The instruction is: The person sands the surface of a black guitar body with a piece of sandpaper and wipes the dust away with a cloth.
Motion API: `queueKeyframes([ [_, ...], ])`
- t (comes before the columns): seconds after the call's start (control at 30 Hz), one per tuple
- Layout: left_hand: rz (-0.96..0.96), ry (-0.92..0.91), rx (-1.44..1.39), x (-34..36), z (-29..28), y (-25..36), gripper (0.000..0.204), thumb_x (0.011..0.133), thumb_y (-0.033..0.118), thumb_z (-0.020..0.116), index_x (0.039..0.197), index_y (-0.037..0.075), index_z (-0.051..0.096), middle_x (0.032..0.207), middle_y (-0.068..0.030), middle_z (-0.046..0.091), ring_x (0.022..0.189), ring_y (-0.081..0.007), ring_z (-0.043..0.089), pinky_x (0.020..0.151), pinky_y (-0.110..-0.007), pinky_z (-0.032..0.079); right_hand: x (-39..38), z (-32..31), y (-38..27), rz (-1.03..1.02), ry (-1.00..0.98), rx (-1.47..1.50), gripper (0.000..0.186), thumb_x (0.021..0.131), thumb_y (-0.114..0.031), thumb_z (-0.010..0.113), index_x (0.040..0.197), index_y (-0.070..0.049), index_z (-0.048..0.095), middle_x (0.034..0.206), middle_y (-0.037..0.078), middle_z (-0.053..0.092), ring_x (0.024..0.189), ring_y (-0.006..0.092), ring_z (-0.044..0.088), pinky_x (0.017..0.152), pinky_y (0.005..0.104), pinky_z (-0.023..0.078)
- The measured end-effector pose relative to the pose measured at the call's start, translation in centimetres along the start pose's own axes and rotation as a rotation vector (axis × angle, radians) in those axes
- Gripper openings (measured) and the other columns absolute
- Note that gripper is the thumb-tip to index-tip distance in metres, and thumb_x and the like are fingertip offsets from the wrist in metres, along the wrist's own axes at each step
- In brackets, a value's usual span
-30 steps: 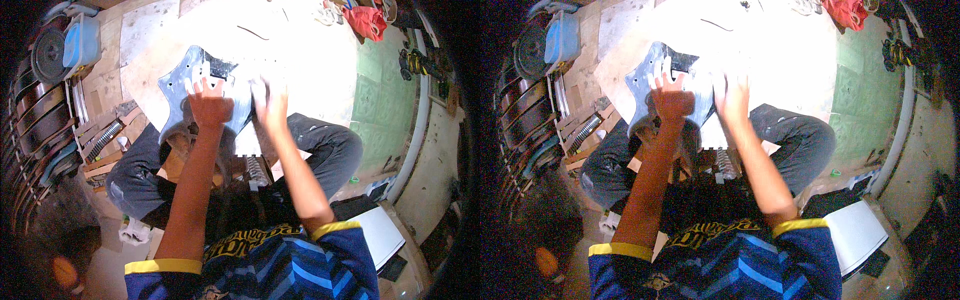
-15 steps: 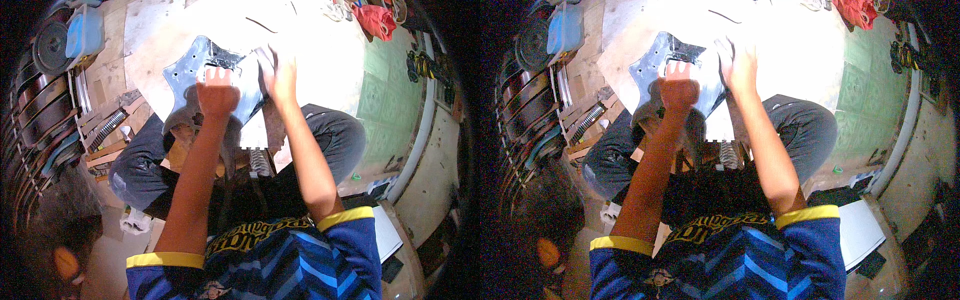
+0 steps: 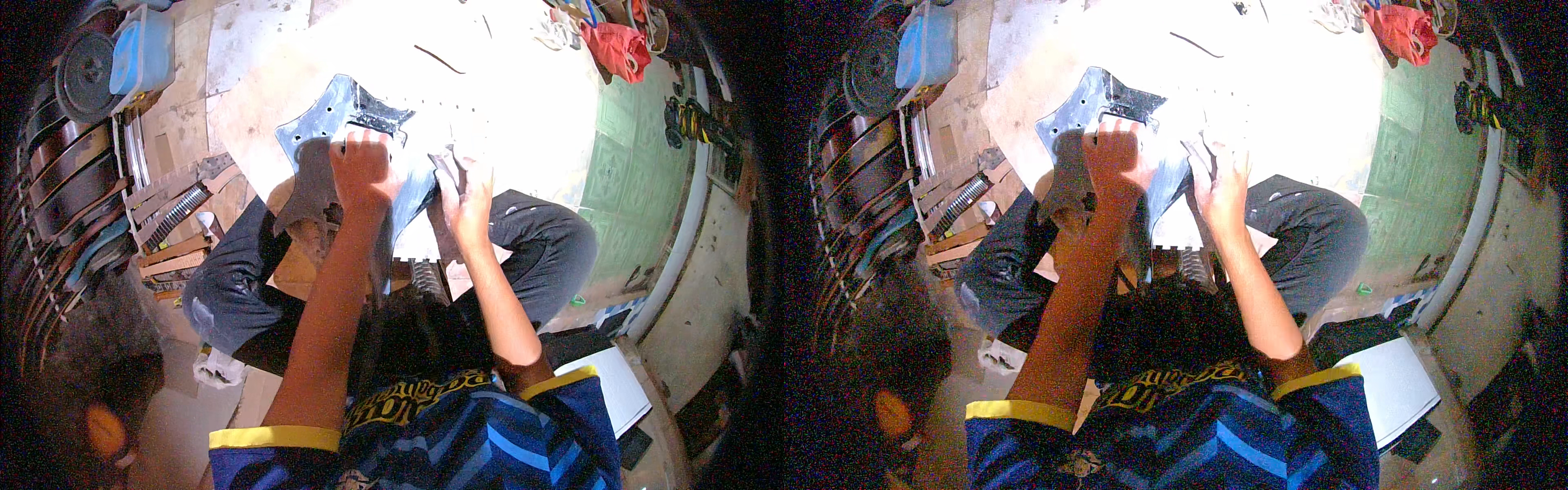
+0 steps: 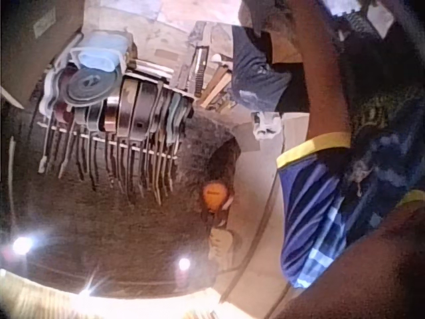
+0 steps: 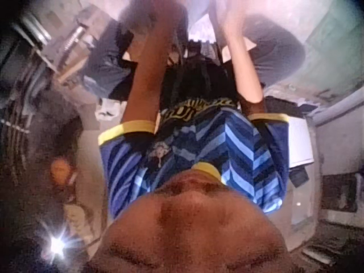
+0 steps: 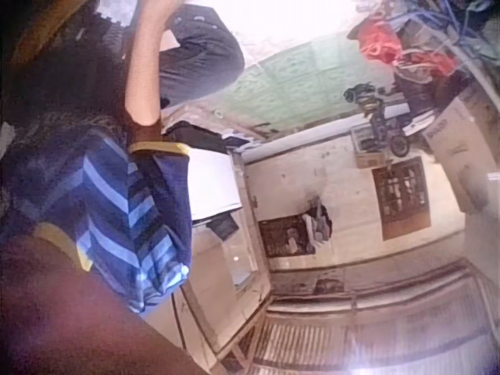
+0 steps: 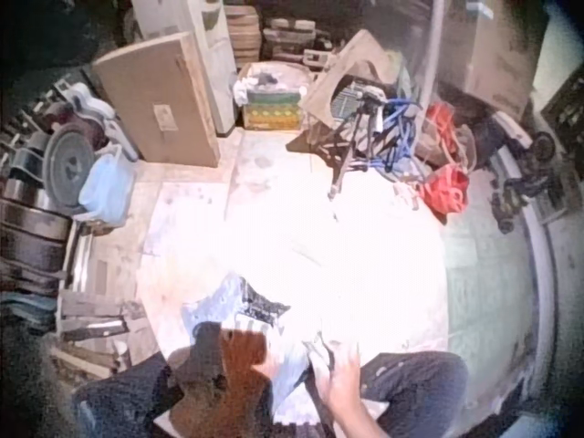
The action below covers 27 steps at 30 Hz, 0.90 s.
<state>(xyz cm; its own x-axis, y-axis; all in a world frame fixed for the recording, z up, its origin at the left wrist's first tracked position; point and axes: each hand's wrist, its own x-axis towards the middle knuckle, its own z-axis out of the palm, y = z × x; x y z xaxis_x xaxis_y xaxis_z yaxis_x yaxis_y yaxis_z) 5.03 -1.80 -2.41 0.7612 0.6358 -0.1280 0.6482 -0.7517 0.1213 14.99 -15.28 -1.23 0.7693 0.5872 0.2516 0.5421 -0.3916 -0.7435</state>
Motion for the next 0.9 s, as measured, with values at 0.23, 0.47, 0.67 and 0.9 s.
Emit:
queueKeyframes([
  [0.23, 0.000, -0.044, -0.058, 0.8, -0.5, 0.0, 0.037, 0.083, 0.045, 0.072, 0.107, 0.017, 0.071, 0.117, -0.0048, 0.067, 0.123, -0.0256, 0.057, 0.108, -0.055, 0.037, 8.4, 1.7, 0.0, 0.109, -0.126, -0.153, 0.031, 0.087, -0.003, 0.078, 0.117, -0.002, 0.069, 0.115, 0.023, 0.070, 0.117, 0.0404, 0.064, 0.101, 0.0490, 0.051],
  [0.47, 0.063, 0.277, -0.052, -0.4, 2.7, -0.8, 0.041, 0.083, 0.048, 0.072, 0.111, 0.017, 0.071, 0.119, -0.0063, 0.067, 0.127, -0.0282, 0.056, 0.109, -0.056, 0.036, 3.1, 1.1, 1.6, 0.073, -0.064, -0.028, 0.036, 0.089, -0.016, 0.078, 0.120, -0.001, 0.069, 0.120, 0.027, 0.068, 0.110, 0.0433, 0.066, 0.095, 0.0486, 0.052],
  [0.67, 0.002, -0.013, -0.046, 0.3, 0.4, -0.4, 0.044, 0.081, 0.049, 0.074, 0.111, 0.017, 0.070, 0.121, -0.0077, 0.066, 0.126, -0.0295, 0.056, 0.110, -0.057, 0.035, 3.7, 0.3, 0.9, -0.013, -0.071, -0.086, 0.036, 0.089, -0.013, 0.079, 0.121, 0.000, 0.069, 0.122, 0.024, 0.069, 0.116, 0.0421, 0.065, 0.103, 0.0501, 0.050],
  [0.9, -0.015, -0.052, -0.032, 0.8, -0.1, 0.1, 0.030, 0.083, 0.036, 0.071, 0.105, 0.016, 0.069, 0.111, -0.0054, 0.067, 0.117, -0.0258, 0.058, 0.108, -0.051, 0.037, 8.0, 1.5, 0.9, 0.294, -0.212, -0.162, 0.036, 0.089, -0.008, 0.077, 0.124, -0.003, 0.066, 0.127, 0.025, 0.066, 0.124, 0.0446, 0.060, 0.103, 0.0514, 0.050],
])
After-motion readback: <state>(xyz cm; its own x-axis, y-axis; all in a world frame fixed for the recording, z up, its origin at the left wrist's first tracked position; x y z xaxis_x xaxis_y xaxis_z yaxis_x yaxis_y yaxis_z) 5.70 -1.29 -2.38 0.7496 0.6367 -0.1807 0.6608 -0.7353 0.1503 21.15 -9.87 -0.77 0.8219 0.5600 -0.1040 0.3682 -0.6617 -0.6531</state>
